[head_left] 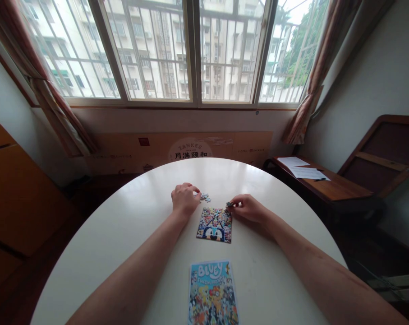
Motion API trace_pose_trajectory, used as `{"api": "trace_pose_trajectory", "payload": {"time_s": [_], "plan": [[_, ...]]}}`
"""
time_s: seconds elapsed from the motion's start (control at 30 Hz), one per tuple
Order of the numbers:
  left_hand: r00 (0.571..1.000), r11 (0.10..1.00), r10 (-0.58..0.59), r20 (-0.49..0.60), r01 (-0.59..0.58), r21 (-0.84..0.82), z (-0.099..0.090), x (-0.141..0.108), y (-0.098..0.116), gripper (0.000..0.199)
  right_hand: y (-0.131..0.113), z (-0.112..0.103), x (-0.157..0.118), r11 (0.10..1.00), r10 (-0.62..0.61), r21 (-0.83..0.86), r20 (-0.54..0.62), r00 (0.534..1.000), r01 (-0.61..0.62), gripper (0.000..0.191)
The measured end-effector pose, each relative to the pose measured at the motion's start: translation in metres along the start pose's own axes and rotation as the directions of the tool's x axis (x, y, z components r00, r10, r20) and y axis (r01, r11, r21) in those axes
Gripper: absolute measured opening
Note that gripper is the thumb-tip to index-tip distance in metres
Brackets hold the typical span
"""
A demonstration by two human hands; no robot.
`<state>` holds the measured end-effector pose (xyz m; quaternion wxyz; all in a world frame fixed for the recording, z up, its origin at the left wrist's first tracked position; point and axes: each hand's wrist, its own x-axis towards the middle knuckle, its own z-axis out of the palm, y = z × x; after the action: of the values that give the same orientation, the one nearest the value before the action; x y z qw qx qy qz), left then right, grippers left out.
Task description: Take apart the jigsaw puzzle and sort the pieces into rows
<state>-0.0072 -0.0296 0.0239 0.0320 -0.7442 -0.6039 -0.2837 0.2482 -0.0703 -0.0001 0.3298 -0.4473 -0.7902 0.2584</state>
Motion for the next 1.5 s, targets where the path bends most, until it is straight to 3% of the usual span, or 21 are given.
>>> {"api": "trace_pose_trajectory", "payload": {"time_s": [0.07, 0.13, 0.23, 0.33, 0.6, 0.73, 0.87, 1.0, 1.07, 1.27, 1.5], "plan": [[0.998, 0.998, 0.041, -0.052, -0.043, -0.051, 0.0, 0.0, 0.004, 0.014, 0.0, 0.0, 0.001, 1.0, -0.003, -0.024, -0.016, 1.0, 0.003, 0.02], [0.986, 0.974, 0.148, -0.074, -0.158, -0.16, -0.002, -0.001, 0.014, 0.015, 0.0, 0.0, 0.001, 1.0, 0.001, -0.021, -0.018, 1.0, -0.001, 0.02], [0.937, 0.869, 0.349, -0.014, -0.329, -0.37, -0.004, -0.005, 0.033, 0.015, -0.001, 0.001, 0.001, 1.0, -0.001, -0.019, -0.017, 1.0, 0.001, 0.02], [0.899, 0.809, 0.434, 0.054, -0.362, -0.463, -0.006, -0.01, 0.05, 0.014, -0.004, 0.001, 0.001, 1.0, -0.006, -0.015, -0.034, 0.999, 0.005, 0.02], [0.918, 0.816, 0.389, 0.077, -0.305, -0.491, -0.005, -0.01, 0.054, 0.011, -0.014, 0.0, 0.002, 0.999, -0.037, 0.013, -0.085, 0.996, 0.038, 0.02], [0.951, 0.817, 0.285, 0.115, -0.179, -0.549, 0.0, -0.006, 0.048, 0.015, -0.016, 0.0, 0.003, 0.995, 0.006, 0.101, -0.126, 0.992, 0.007, 0.026], [0.963, 0.771, 0.222, 0.154, -0.077, -0.632, 0.004, -0.004, 0.045, 0.017, -0.016, -0.001, 0.004, 0.992, 0.025, 0.126, -0.105, 0.994, -0.011, 0.03], [0.96, 0.686, 0.235, 0.15, -0.054, -0.725, 0.003, -0.003, 0.047, 0.019, -0.02, -0.003, 0.004, 0.967, 0.053, 0.252, -0.066, 0.996, -0.034, 0.032], [0.955, 0.66, 0.252, 0.153, -0.054, -0.749, 0.001, -0.003, 0.048, 0.02, -0.022, -0.004, 0.003, 0.962, 0.055, 0.27, -0.068, 0.996, -0.035, 0.032], [0.93, 0.673, 0.32, 0.179, -0.09, -0.734, -0.002, -0.002, 0.047, 0.022, -0.028, -0.003, 0.002, 0.995, 0.004, 0.1, -0.111, 0.994, 0.007, 0.022], [0.922, 0.711, 0.38, -0.071, -0.341, -0.615, -0.01, -0.012, 0.056, 0.011, -0.026, -0.002, 0.004, 0.975, 0.146, 0.185, -0.098, 0.984, -0.126, 0.021]]}}
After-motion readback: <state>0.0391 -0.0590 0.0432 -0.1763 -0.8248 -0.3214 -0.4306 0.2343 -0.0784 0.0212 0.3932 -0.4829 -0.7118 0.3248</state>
